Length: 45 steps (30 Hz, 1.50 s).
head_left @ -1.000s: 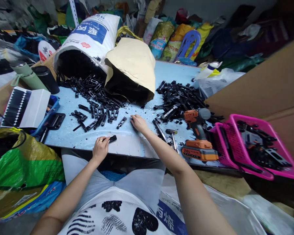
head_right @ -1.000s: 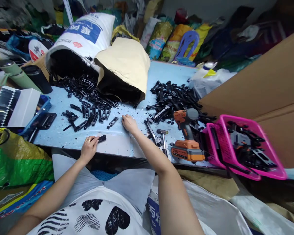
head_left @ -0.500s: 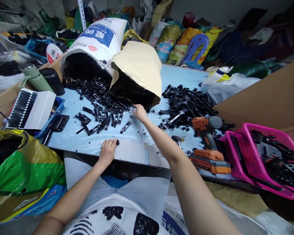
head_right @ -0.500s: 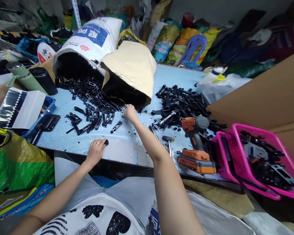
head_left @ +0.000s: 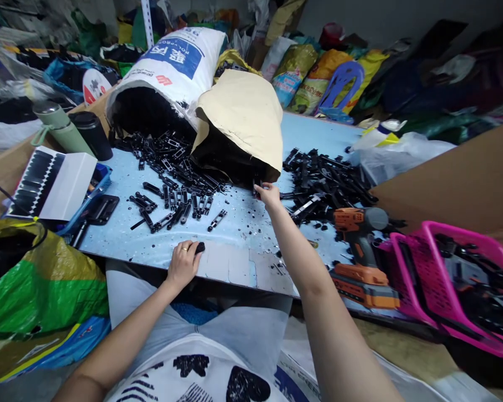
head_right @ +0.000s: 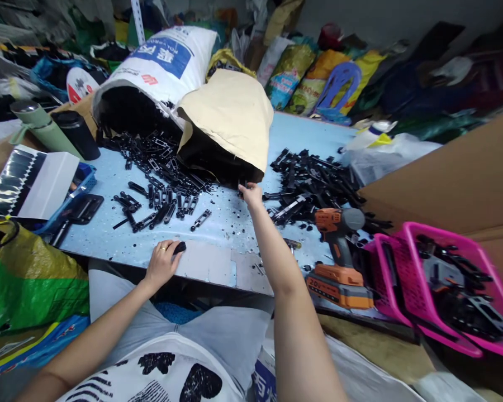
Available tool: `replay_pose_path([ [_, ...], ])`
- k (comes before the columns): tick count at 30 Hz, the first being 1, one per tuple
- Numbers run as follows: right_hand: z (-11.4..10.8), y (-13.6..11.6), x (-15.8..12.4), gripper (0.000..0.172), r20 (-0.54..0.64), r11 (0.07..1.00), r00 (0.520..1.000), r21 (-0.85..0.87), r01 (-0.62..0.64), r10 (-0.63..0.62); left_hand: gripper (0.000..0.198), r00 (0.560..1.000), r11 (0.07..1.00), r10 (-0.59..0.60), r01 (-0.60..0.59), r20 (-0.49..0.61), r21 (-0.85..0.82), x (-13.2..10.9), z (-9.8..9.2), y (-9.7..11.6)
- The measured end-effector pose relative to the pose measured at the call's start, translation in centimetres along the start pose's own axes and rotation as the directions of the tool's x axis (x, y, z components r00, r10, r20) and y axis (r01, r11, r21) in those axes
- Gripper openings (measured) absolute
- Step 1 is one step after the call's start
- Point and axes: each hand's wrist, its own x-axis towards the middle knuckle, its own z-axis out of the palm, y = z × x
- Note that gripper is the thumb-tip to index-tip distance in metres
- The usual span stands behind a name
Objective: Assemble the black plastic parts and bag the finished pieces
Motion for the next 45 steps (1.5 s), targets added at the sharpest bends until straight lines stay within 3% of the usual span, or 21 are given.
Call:
replay_pose_path([
  [3, -1.1, 2.4, -7.3, 0.051, 0.000, 0.998, 1.000, -0.055, 0.015, -0.015, 0.028, 0.999, 1.000, 0.000, -0.001, 0.049, 0.030, 0.1, -0.1, -0.4],
  [5, -2.0, 3.9, -13.2, 0.047, 0.090, 0.932, 0.968, -0.264, 0.250, -0.234, 0.026, 0.996, 0.998, 0.025, -0.030, 0.080, 0.056, 0.2, -0.2, -0.9],
  [8, -2.9, 4.7, -20.5, 0.036, 0.382, 0.703, 0.820, -0.430, 0.566, -0.426, 0.027, 0.993, 0.996, 0.081, -0.084, 0.091, 0.029, 0.4, -0.5, -1.5],
  [10, -2.6, 4.2, -23.1, 0.038, 0.477, 0.633, 0.753, -0.422, 0.648, -0.453, 0.030, 0.993, 0.996, 0.090, -0.087, 0.080, -0.034, 0.4, -0.8, -1.4],
  [12, -1.4, 3.2, -23.8, 0.044, 0.462, 0.656, 0.769, -0.418, 0.628, -0.442, 0.032, 0.997, 0.993, 0.043, -0.036, 0.061, -0.111, 0.5, -1.2, -0.9],
  [14, 0.2, 1.9, -23.2, 0.046, 0.409, 0.745, 0.821, -0.377, 0.549, -0.398, 0.034, 0.998, 0.973, -0.040, 0.050, 0.047, -0.223, 0.5, -1.6, 0.1],
  [16, 2.0, 0.6, -22.5, 0.046, 0.362, 0.881, 0.869, -0.204, 0.427, -0.337, 0.034, 0.989, 0.907, -0.126, 0.145, 0.073, -0.396, 0.5, -2.2, 1.3],
  [18, 3.4, -0.6, -22.3, 0.048, 0.381, 0.967, 0.889, 0.096, 0.236, -0.255, 0.036, 0.973, 0.785, -0.186, 0.232, 0.139, -0.574, 0.5, -2.7, 2.4],
  [21, 4.6, -2.0, -23.0, 0.058, 0.516, 0.897, 0.831, 0.440, -0.048, -0.209, 0.041, 0.950, 0.657, -0.256, 0.305, 0.176, -0.689, 0.5, -3.4, 3.7],
  [23, 4.8, -2.5, -23.6, 0.064, 0.559, 0.854, 0.791, 0.512, -0.093, -0.248, 0.041, 0.955, 0.682, -0.270, 0.279, 0.122, -0.676, 0.6, -3.8, 4.4],
  [25, 4.3, -2.7, -23.7, 0.064, 0.546, 0.857, 0.781, 0.515, -0.025, -0.305, 0.038, 0.970, 0.739, -0.233, 0.221, 0.065, -0.637, 0.8, -4.4, 4.7],
  [28, 2.7, -2.4, -23.0, 0.059, 0.493, 0.894, 0.765, 0.377, 0.240, -0.413, 0.037, 0.981, 0.788, -0.189, 0.172, 0.034, -0.591, 1.1, -5.4, 4.4],
  [30, 1.3, -2.1, -22.3, 0.054, 0.539, 0.859, 0.682, 0.185, 0.477, -0.495, 0.036, 0.978, 0.802, -0.209, 0.178, 0.010, -0.570, 1.3, -5.9, 3.5],
  [33, -0.3, -1.4, -21.7, 0.044, 0.721, 0.663, 0.474, -0.028, 0.748, -0.505, 0.037, 0.968, 0.816, -0.249, 0.196, -0.025, -0.543, 1.4, -6.1, 1.9],
  [34, -0.5, -1.3, -21.7, 0.043, 0.750, 0.613, 0.454, -0.082, 0.786, -0.481, 0.038, 0.966, 0.818, -0.256, 0.203, -0.025, -0.539, 1.3, -5.9, 1.5],
  [35, -0.4, -1.2, -21.8, 0.044, 0.740, 0.594, 0.494, -0.160, 0.788, -0.456, 0.038, 0.965, 0.816, -0.263, 0.211, -0.019, -0.537, 1.1, -5.7, 1.2],
  [38, 1.0, -1.4, -22.0, 0.047, 0.490, 0.676, 0.809, -0.478, 0.561, -0.325, 0.039, 0.960, 0.803, -0.279, 0.241, 0.013, -0.545, 0.5, -4.8, 1.4],
  [39, 1.8, -1.6, -22.0, 0.054, 0.392, 0.708, 0.882, -0.543, 0.452, -0.263, 0.039, 0.960, 0.799, -0.279, 0.245, 0.022, -0.549, 0.4, -4.6, 1.7],
  [40, 2.5, -1.8, -22.0, 0.062, 0.328, 0.736, 0.922, -0.570, 0.366, -0.204, 0.039, 0.960, 0.795, -0.277, 0.246, 0.029, -0.554, 0.3, -4.4, 2.1],
  [42, 3.8, -2.3, -22.0, 0.063, 0.329, 0.821, 0.933, -0.488, 0.298, -0.143, 0.039, 0.962, 0.782, -0.271, 0.247, 0.046, -0.572, 0.1, -4.0, 2.7],
  [45, 4.8, -2.8, -22.3, 0.053, 0.430, 0.988, 0.894, -0.021, 0.153, -0.129, 0.039, 0.956, 0.726, -0.269, 0.280, 0.115, -0.628, 0.2, -3.7, 3.3],
])
